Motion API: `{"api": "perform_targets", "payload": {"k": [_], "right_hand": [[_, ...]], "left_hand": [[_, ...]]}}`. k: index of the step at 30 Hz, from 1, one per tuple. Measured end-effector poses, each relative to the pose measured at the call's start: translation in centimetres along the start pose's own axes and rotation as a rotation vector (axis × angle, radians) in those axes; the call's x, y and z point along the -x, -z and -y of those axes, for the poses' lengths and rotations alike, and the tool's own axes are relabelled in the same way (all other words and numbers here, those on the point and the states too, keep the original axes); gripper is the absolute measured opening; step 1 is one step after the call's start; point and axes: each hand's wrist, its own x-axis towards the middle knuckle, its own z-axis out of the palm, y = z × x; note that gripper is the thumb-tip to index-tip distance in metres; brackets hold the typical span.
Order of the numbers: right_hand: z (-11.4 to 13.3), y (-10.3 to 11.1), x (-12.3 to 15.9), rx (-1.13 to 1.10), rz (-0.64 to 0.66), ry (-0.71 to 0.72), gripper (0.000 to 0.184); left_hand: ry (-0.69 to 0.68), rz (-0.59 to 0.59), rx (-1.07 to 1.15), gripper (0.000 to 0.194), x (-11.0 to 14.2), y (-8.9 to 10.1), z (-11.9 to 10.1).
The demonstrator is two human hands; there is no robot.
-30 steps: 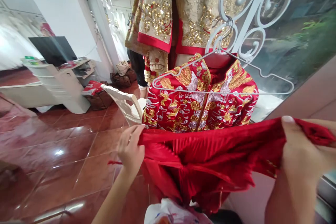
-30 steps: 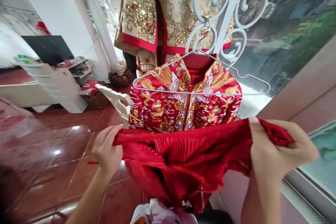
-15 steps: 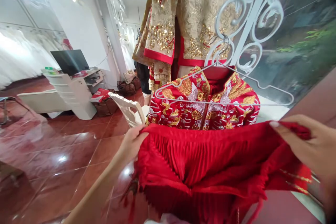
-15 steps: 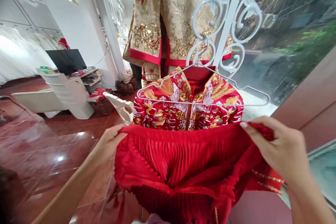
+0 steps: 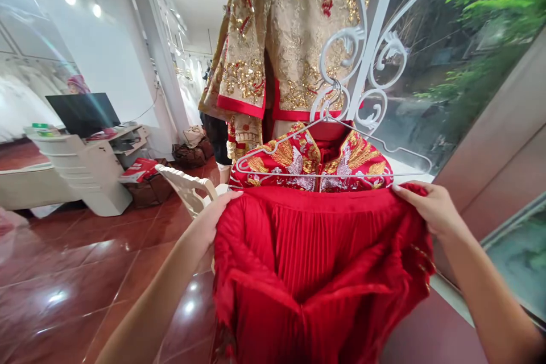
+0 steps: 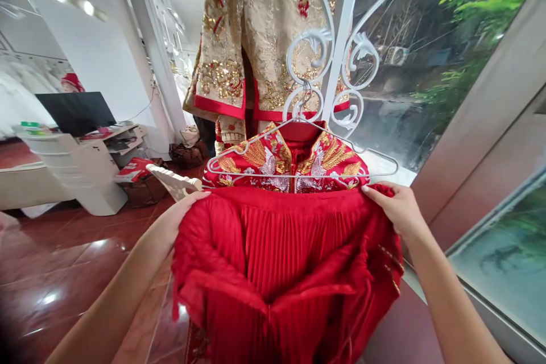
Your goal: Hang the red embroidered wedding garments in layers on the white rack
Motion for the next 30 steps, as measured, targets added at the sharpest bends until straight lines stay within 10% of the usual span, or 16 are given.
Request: {"api": "perform_targets", "payload": {"k": [5, 10, 15, 19, 24, 30], "right_hand": [[-0.5, -1.3, -2.9, -0.208, 0.066, -0.157, 0.023], [-0.8, -1.4, -5.4, -0.252, 0.147, -0.135, 0.014], [-0.6, -1.5, -6.6, -0.278, 0.236, -0.194, 0.024], [-0.3, -1.8, -6.9, -0.278, 0.219, -0.12, 0.024], [-0.4, -1.9, -7.2, -0.279, 0.216, -0.051, 0.03], [0.4, -1.7, -6.9, -0.322, 0.175, -0.076, 0.03]], "left_hand": [[0.339, 0.099, 0.405, 0.016, -3.4, -0.7, 0.4], [0.327, 0.105, 0.506, 0.016, -4.8, 0.0, 0.1], [0.111, 0.143, 0.11, 0.026, -5.4, 2.1, -0.3], [-0.185, -0.083, -0.341, 0.027, -5.8, 3.2, -0.5], [-0.379, -0.127, -0.404, 0.052, -5.5, 2.9, -0.5], [-0.499, -0.058, -0.463, 0.039, -5.2, 3.6, -1.1]]}}
